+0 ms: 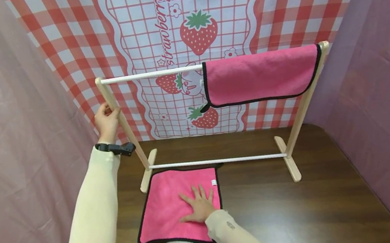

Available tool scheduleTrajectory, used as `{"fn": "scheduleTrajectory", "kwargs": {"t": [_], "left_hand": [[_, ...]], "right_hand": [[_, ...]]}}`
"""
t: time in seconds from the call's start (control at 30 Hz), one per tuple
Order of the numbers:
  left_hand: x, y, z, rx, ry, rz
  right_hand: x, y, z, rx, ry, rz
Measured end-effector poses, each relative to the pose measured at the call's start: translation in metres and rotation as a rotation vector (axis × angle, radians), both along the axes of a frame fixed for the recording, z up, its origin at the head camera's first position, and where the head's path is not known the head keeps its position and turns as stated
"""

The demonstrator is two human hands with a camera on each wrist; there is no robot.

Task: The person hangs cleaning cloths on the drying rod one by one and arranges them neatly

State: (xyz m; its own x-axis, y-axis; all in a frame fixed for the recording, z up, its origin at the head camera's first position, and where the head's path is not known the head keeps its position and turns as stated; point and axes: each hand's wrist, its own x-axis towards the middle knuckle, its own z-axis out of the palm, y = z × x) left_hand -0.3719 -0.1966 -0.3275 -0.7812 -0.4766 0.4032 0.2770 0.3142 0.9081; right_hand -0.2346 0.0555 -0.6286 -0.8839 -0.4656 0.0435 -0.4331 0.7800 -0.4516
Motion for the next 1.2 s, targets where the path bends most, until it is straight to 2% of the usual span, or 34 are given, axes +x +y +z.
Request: {"fn": "scheduleTrajectory", "kwargs": {"t": [0.27, 0.4, 0.6, 0.73, 0.83, 1.2], "left_hand": [[0.001, 0.000, 0.000, -0.012, 0.001, 0.005], [0.001, 0.000, 0.000, -0.007, 0.002, 0.005], [0.001, -0.001, -0.001, -0.002, -0.007, -0.017], [0.002, -0.002, -0.001, -0.006, -0.008, -0.022], [0.002, -0.003, -0.001, -0.004, -0.007, -0.024], [-0.001, -0.004, -0.002, -0.002, -0.011, -0.028]], "right_hand": [[-0.005, -0.004, 0.002, -0.125, 0.055, -0.126], [-0.007, -0.003, 0.002, -0.104, 0.081, -0.162], [-0.011, -0.001, 0.012, -0.052, 0.013, -0.191], [-0.015, -0.001, 0.015, -0.054, 0.022, -0.222], [-0.018, 0.001, 0.016, -0.099, 0.038, -0.244], [-0.017, 0.011, 0.010, -0.210, 0.105, -0.223]]}}
